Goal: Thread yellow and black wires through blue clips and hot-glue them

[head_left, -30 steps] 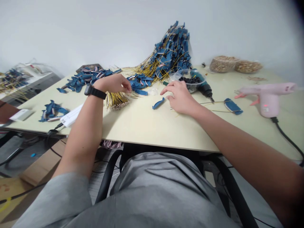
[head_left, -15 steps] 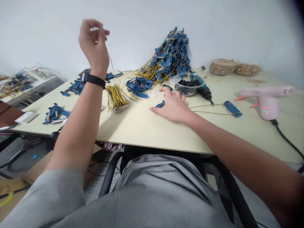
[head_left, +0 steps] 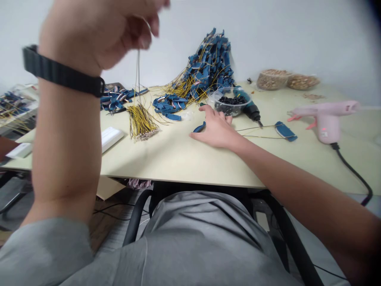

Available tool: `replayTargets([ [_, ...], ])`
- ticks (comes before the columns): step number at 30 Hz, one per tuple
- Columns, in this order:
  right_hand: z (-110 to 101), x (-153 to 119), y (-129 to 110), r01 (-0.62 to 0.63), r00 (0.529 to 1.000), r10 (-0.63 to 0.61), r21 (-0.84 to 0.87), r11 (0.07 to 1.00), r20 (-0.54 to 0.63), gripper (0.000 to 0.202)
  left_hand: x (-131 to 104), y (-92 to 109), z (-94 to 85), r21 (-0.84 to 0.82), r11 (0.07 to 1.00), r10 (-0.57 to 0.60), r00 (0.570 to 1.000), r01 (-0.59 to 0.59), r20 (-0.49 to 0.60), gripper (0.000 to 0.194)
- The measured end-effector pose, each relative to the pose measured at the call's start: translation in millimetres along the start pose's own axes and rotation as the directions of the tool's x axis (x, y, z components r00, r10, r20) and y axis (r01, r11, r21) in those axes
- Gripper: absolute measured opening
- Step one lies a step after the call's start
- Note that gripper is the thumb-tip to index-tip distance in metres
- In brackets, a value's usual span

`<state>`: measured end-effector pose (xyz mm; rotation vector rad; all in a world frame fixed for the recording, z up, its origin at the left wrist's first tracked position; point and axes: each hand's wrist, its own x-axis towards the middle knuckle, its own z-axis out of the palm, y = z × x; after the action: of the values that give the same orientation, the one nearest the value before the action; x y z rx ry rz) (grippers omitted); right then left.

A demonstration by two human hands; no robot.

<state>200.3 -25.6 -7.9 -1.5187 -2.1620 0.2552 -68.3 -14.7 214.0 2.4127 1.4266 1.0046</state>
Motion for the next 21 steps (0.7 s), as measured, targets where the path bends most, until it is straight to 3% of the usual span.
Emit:
replayTargets([
  [1, 0, 0, 0, -0.006, 1.000, 0.006, -0.001, 1.000, 0.006, 0.100, -9, 0, 17.2, -0.121, 0.993, 0.006, 0.999, -0.002, 0.035, 0.066],
  [4, -1, 2, -2, -0.003, 1.000, 0.002, 0.028, 1.000, 0.027, 0.091, -25, -10, 61.0, -0.411, 0.891, -0.055, 0.944, 0.193, 0.325, 0.020],
  [6, -3, 4, -2, -0.012, 0.998, 0.009, 0.049, 0.999, 0.059, 0.089, -29, -24, 84.3, -0.412, 0.868, -0.048, 0.873, 0.277, 0.485, 0.020],
  [9, -9, 7, -1, -0.029, 0.990, 0.018, 0.078, 0.997, 0.137, 0.098, -33, -50, 115.8, -0.371, 0.867, -0.050, 0.799, 0.333, 0.600, 0.018],
  [14, -18, 8, 4, -0.029, 0.983, 0.014, 0.084, 0.996, 0.182, 0.107, -43, -79, 157.7, -0.374, 0.811, -0.148, 0.777, 0.449, 0.612, 0.014],
  [21, -26, 7, 10, -0.017, 0.969, -0.022, 0.157, 0.987, 0.246, 0.107, -50, -84, 178.3, -0.328, 0.893, -0.146, 0.887, 0.309, 0.438, 0.009],
])
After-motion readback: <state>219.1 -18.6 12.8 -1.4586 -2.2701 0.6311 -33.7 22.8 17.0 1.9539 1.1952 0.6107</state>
